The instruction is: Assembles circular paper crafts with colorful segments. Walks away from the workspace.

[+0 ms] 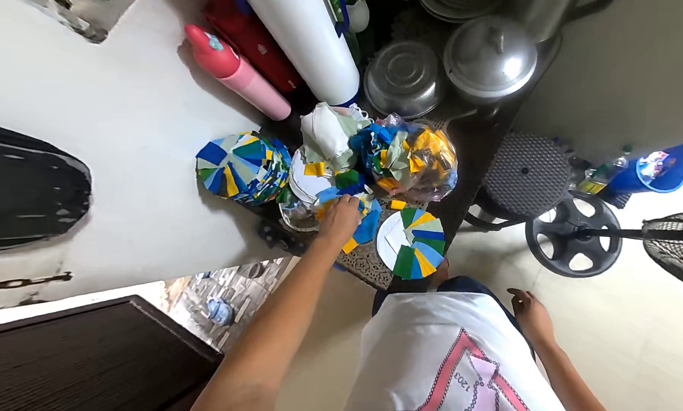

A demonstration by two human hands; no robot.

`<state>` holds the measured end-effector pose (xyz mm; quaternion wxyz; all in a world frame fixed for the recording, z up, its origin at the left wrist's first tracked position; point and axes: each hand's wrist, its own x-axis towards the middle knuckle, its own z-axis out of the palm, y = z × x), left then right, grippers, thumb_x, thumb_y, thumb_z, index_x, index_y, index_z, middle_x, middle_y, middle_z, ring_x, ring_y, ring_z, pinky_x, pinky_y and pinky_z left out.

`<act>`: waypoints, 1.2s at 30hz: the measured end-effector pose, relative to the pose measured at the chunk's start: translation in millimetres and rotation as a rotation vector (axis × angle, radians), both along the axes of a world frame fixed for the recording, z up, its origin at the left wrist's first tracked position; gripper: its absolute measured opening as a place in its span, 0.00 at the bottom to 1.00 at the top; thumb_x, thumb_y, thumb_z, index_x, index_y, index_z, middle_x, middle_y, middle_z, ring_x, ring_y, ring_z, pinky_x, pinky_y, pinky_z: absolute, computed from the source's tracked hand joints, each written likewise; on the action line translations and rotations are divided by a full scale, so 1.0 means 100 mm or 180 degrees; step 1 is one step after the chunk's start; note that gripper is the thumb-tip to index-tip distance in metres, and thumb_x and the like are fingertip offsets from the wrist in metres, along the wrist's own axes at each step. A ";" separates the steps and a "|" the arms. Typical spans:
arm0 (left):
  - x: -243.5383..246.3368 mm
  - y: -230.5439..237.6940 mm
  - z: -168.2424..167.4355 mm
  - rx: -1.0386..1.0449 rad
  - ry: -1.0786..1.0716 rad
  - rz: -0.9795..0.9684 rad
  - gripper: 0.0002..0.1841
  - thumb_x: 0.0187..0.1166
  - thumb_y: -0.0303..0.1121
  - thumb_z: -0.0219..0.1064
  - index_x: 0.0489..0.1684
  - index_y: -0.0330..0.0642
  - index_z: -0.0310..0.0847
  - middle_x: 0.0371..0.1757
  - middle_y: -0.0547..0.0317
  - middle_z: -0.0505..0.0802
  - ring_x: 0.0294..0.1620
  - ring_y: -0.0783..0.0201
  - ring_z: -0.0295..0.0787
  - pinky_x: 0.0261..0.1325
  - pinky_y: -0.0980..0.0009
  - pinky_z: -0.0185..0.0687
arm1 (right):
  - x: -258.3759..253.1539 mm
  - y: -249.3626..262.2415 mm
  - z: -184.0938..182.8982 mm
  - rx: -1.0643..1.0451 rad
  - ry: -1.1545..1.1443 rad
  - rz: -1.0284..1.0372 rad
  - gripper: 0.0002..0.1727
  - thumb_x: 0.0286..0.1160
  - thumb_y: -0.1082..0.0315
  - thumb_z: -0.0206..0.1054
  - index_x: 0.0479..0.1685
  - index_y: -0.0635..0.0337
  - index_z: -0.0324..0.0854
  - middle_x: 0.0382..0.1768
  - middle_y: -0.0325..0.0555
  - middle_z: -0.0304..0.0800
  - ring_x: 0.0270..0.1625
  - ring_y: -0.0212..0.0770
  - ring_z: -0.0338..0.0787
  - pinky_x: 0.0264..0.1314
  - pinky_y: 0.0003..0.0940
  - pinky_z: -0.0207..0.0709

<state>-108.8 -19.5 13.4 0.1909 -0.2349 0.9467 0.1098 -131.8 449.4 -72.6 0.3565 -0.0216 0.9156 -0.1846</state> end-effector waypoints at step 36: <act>0.13 0.08 0.03 0.0569 0.0553 0.2038 0.16 0.84 0.29 0.65 0.66 0.33 0.81 0.56 0.37 0.91 0.59 0.38 0.89 0.64 0.38 0.80 | -0.86 -0.30 -0.17 0.0107 -0.0278 0.0860 0.20 0.89 0.71 0.53 0.71 0.58 0.84 0.64 0.64 0.89 0.66 0.64 0.89 0.71 0.64 0.76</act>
